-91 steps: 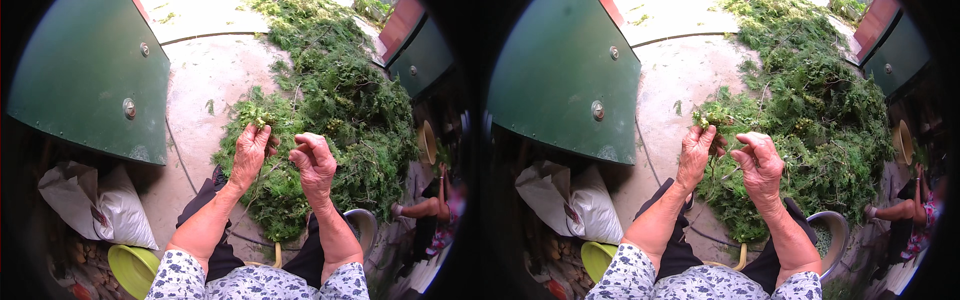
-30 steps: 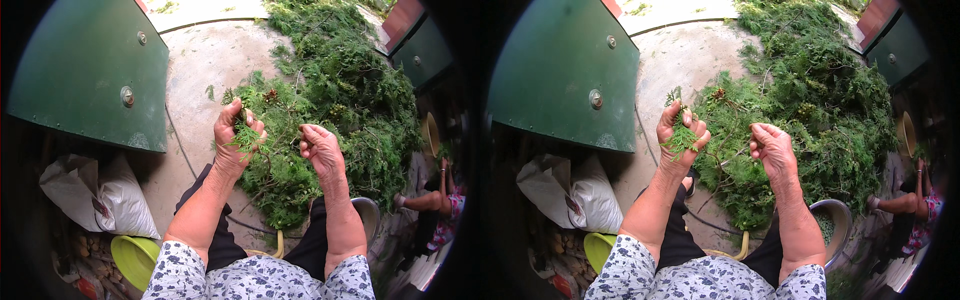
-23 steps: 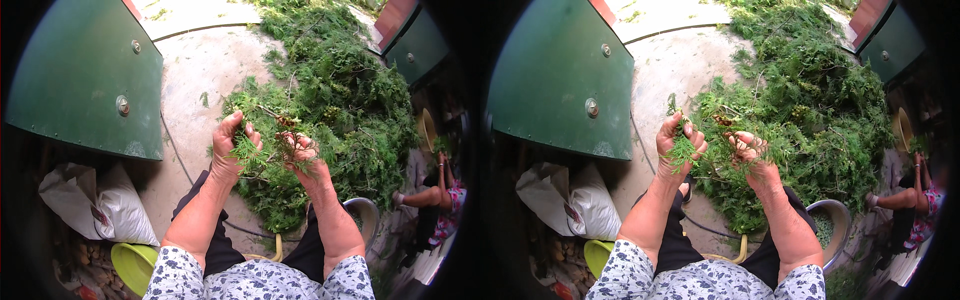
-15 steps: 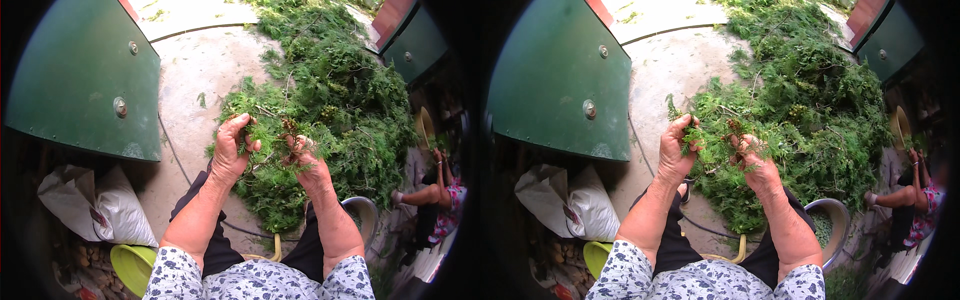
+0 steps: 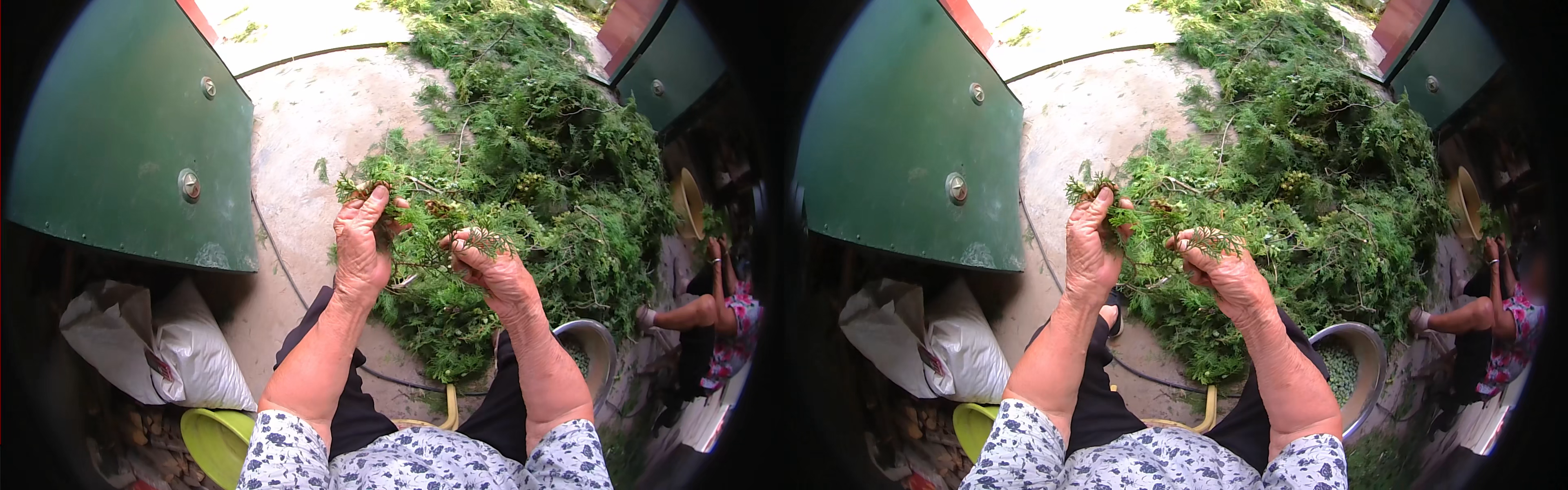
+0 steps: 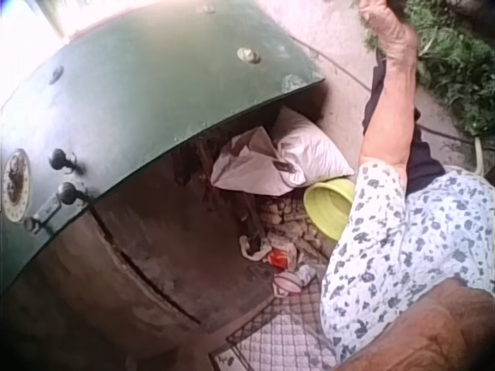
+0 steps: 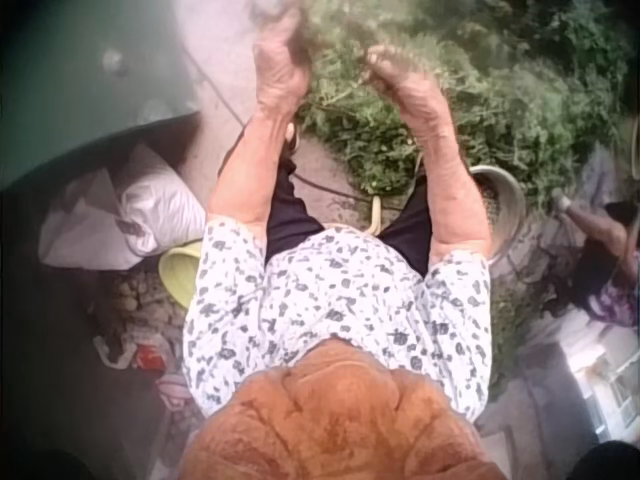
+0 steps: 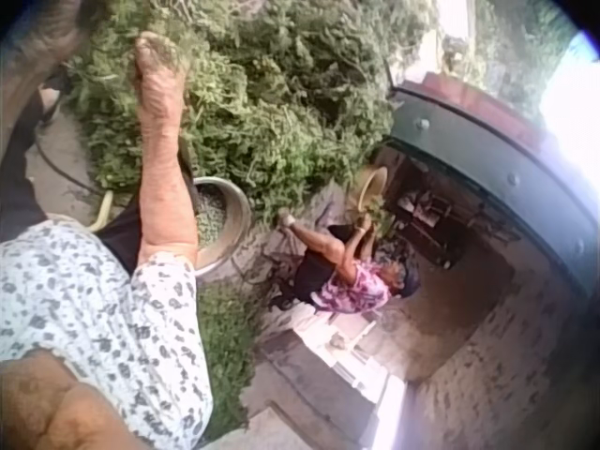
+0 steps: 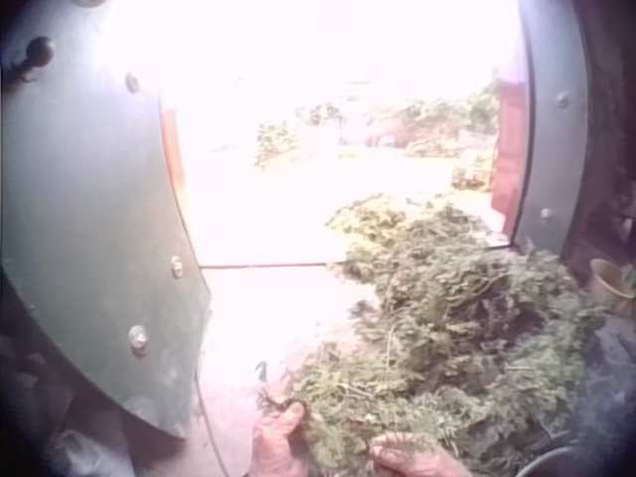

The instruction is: Picking berries or seeds from branches and placing them in a metal bowl.

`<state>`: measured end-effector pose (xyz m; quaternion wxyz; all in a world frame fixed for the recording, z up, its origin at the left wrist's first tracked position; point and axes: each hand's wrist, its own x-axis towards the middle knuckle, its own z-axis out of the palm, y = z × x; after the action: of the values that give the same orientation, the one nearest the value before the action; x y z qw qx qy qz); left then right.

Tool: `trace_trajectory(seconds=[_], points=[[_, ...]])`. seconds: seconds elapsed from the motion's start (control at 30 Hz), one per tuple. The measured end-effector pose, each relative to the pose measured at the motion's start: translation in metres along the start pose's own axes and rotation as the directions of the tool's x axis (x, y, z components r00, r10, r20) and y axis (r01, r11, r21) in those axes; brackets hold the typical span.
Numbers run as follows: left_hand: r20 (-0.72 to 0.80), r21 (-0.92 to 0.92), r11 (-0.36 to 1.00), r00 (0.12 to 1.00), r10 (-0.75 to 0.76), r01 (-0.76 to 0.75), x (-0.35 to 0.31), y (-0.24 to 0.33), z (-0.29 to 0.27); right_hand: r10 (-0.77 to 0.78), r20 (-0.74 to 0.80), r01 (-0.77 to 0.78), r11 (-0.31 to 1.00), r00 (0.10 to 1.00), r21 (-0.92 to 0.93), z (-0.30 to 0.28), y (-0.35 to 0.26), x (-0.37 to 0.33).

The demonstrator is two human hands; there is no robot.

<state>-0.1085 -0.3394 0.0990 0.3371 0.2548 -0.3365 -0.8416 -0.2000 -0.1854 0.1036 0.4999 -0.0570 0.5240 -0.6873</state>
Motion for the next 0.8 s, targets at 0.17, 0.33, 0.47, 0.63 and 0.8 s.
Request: trace_trajectory(seconds=[0.17, 0.33, 0.47, 0.63, 0.8], points=[[0.137, 0.197, 0.975, 0.988, 0.073, -0.100, -0.003, -0.006, 0.001, -0.022, -0.065, 0.018, 0.998, 0.998, -0.062, 0.013, 0.005, -0.004], [0.078, 0.123, 0.988, 0.993, 0.086, -0.095, 0.003, -0.009, 0.000, 0.042, -0.009, -0.041, 0.997, 0.999, 0.058, 0.012, -0.006, -0.008], [0.078, 0.103, 0.993, 0.995, 0.057, -0.065, 0.001, -0.010, 0.003, -0.059, 0.216, 0.044, 0.996, 0.975, 0.075, 0.000, 0.002, 0.001], [0.199, 0.207, 0.976, 0.979, 0.032, -0.074, -0.007, -0.011, 0.003, -0.305, -0.141, 0.305, 0.952, 0.942, -0.021, 0.006, 0.004, 0.009], [0.448, 0.704, 0.643, 0.891, -0.073, -0.301, -0.016, -0.017, 0.010, -0.563, -0.164, 0.515, 0.817, 0.810, -0.259, 0.008, 0.020, 0.016]])
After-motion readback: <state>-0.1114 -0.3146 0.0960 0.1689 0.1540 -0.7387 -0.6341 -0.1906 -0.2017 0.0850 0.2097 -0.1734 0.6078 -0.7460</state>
